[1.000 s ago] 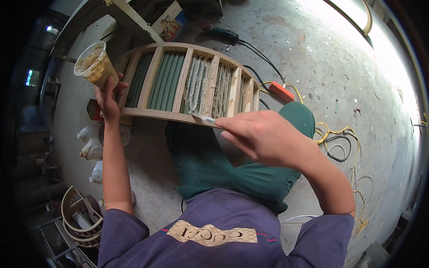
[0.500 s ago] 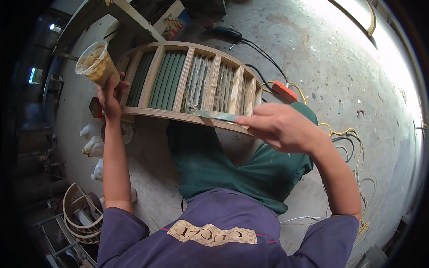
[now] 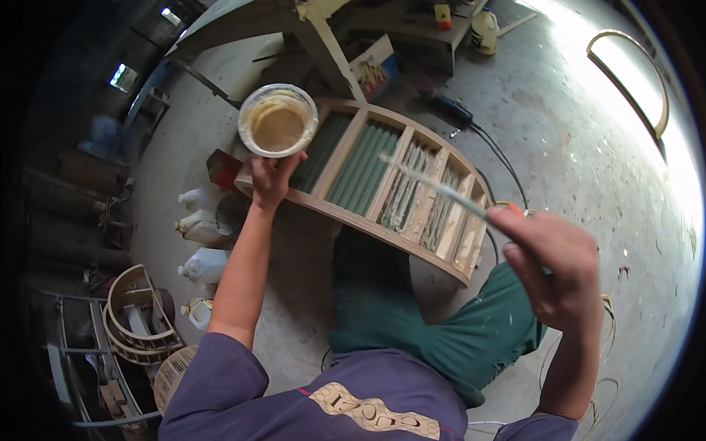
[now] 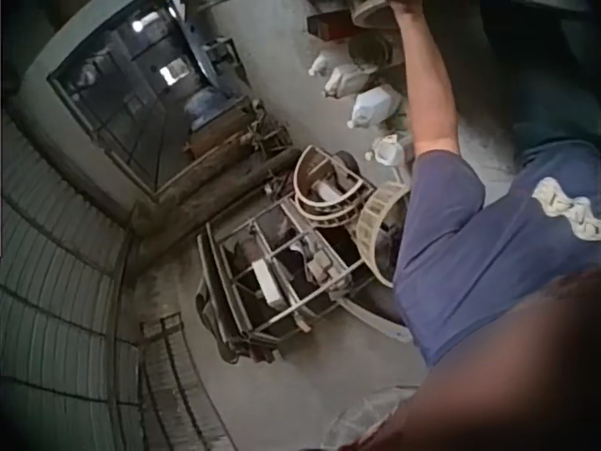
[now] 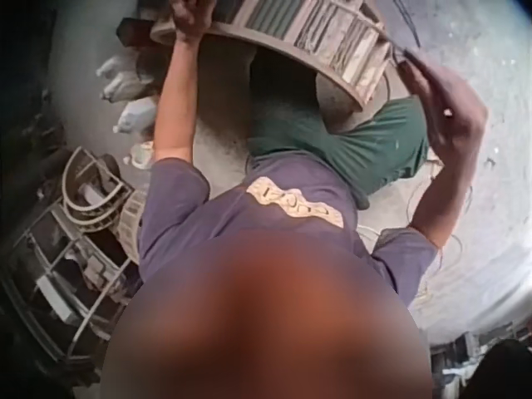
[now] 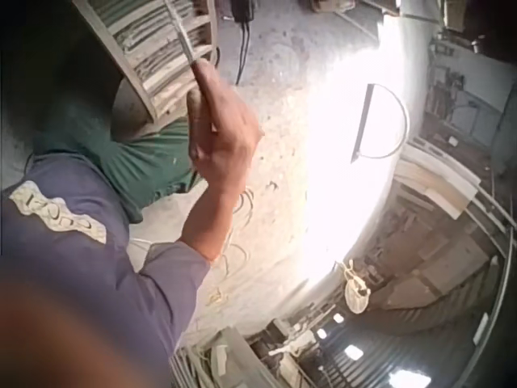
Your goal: Applying adhesive or wood filler to the internal sections of a curved wooden frame using a scraper tool.
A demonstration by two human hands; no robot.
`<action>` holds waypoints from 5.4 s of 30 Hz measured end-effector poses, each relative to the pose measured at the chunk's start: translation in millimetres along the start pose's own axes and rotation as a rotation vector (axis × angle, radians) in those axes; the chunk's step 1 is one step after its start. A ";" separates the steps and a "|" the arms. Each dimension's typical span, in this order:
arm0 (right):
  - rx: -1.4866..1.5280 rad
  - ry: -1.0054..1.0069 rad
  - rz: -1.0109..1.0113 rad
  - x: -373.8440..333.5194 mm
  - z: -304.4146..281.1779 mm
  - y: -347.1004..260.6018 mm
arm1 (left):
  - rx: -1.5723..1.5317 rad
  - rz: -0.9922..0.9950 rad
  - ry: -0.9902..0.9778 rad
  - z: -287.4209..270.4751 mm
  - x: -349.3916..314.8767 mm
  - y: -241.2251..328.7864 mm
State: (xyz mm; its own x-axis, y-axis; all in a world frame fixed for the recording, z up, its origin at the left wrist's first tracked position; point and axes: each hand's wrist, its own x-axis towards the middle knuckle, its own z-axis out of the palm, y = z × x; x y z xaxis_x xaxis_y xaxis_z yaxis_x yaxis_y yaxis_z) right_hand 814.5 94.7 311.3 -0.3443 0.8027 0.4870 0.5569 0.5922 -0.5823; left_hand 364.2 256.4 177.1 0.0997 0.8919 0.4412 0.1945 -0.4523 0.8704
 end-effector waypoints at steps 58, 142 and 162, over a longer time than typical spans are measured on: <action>1.151 0.123 0.450 131.8 78.0 18.6 | -0.154 -0.044 -0.034 15.4 8.0 27.9; -0.004 -0.186 0.056 -27.2 70.5 21.5 | -0.013 -0.096 -0.015 9.5 14.0 32.9; 0.212 -0.323 0.060 -11.1 63.4 26.1 | -0.039 -0.089 0.005 12.0 12.3 33.1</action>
State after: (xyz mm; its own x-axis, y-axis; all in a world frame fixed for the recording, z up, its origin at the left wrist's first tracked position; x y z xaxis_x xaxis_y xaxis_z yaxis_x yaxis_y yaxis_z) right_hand 785.0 105.7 249.4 -0.5548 0.7972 0.2381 0.4264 0.5182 -0.7414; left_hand 383.6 252.3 208.7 0.0788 0.9285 0.3629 0.1640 -0.3712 0.9140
